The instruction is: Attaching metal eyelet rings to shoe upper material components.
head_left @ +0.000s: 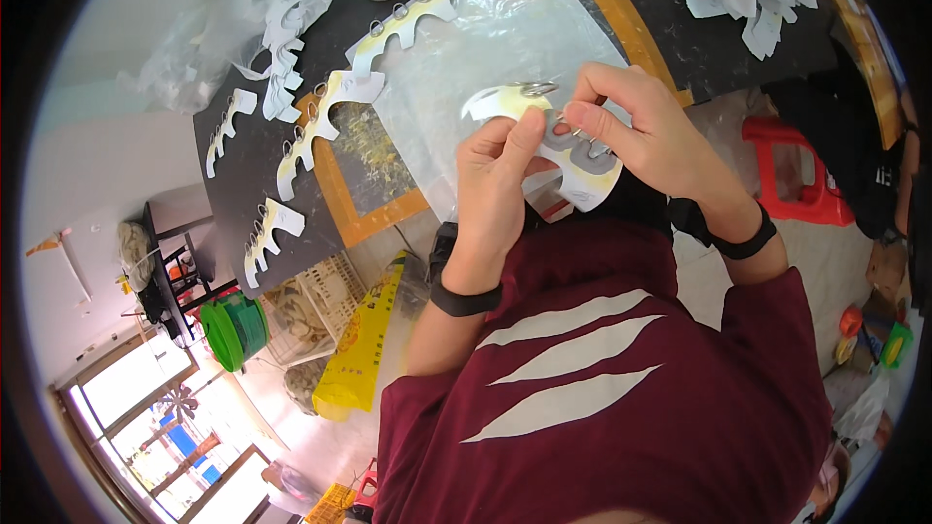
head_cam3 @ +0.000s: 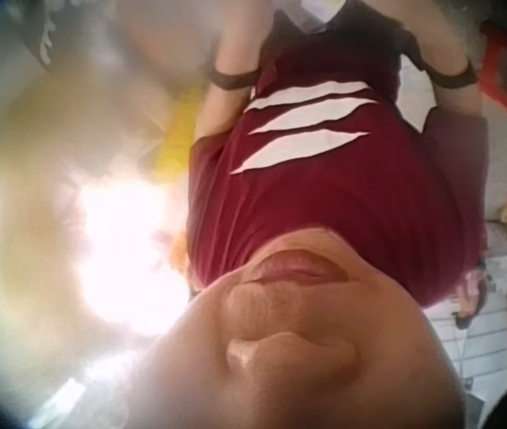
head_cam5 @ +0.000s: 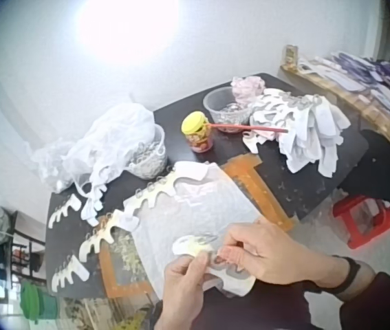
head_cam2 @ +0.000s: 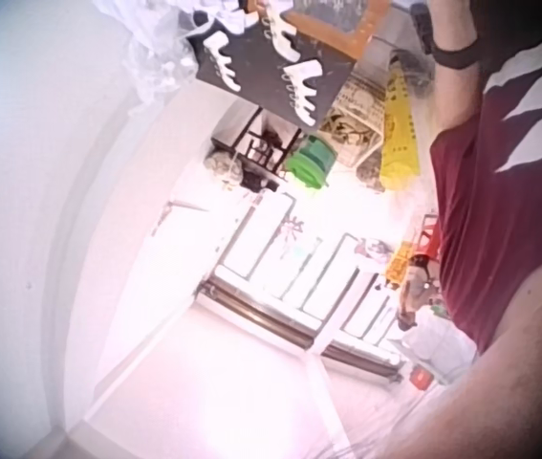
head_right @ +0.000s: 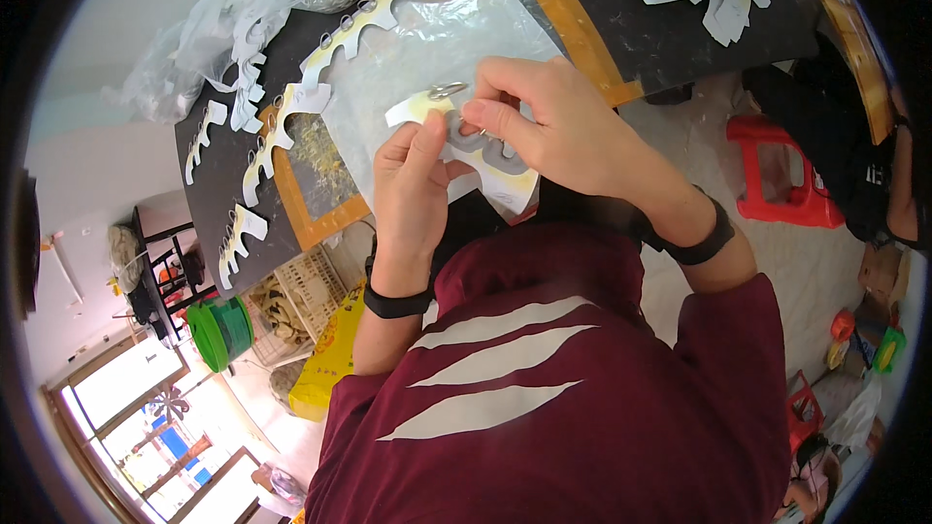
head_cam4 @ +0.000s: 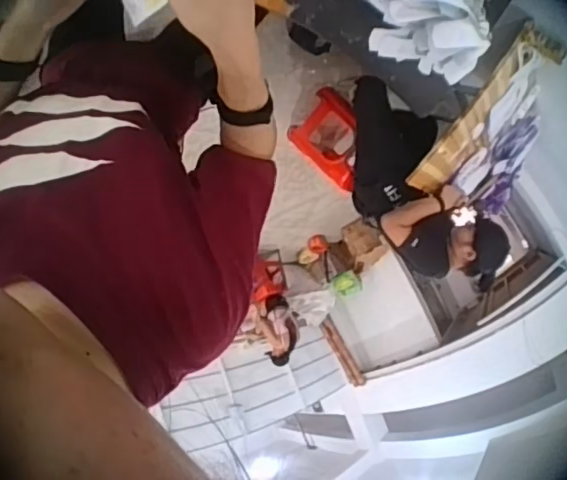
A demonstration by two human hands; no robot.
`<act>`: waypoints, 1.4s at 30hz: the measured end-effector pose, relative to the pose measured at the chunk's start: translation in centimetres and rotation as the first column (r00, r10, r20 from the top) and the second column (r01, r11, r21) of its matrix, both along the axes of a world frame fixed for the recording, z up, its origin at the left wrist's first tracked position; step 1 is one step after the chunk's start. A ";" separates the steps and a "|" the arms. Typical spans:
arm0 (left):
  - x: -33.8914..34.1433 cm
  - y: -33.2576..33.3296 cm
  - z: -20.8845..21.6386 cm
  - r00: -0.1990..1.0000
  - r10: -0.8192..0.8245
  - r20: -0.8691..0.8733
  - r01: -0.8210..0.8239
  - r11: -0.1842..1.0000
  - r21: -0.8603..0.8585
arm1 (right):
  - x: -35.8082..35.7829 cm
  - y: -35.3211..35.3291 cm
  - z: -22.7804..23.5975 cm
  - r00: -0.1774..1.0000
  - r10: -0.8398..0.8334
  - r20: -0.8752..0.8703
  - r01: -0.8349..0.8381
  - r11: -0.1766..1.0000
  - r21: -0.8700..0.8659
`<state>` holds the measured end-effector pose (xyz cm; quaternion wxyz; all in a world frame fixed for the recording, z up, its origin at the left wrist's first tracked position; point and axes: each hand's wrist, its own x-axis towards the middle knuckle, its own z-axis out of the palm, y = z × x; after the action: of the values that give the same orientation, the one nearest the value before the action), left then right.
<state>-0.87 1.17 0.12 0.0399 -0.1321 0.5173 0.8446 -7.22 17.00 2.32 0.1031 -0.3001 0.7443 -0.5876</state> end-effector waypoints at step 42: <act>0.0 -6.7 3.6 0.904 -0.354 -0.241 0.188 0.834 -0.519 | -7.5 0.8 4.2 0.643 0.752 0.147 -0.765 0.639 0.078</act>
<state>-0.90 -5.49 3.74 0.0403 0.0795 0.7244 0.6836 -14.72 17.82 6.50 0.3970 -0.5471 0.5808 -0.4536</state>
